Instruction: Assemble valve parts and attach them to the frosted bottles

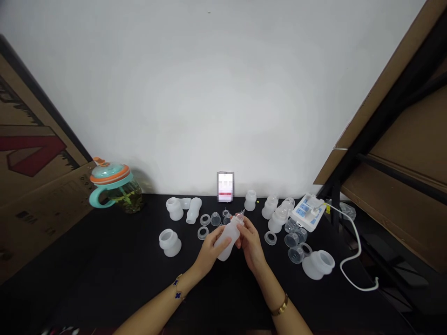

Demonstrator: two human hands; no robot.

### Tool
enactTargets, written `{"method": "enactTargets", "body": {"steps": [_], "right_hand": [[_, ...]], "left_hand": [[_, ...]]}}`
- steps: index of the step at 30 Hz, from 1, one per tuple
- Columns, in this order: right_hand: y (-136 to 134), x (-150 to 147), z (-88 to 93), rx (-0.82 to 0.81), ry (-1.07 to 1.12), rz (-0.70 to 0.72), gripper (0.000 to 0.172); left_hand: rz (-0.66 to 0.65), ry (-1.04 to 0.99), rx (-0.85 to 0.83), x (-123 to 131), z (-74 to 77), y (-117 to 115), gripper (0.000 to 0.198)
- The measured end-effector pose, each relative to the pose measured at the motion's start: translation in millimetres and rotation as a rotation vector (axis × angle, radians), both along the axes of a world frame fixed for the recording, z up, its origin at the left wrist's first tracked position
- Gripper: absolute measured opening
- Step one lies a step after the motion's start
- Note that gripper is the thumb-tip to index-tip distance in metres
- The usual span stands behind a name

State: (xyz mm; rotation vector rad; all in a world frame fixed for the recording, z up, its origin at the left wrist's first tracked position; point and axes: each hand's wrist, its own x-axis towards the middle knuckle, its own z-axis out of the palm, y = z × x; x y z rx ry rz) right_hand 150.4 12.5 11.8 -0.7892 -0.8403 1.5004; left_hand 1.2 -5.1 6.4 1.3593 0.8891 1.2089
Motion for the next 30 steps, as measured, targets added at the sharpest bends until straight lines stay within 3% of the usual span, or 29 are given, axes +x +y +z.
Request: {"method": "enactTargets", "body": {"steps": [30], "right_hand": [[0.6, 2.0, 3.5, -0.027, 0.076, -0.017, 0.033]], "left_hand": [[0.061, -0.011, -0.028, -1.1, -3.6, 4.5, 0.038]]}}
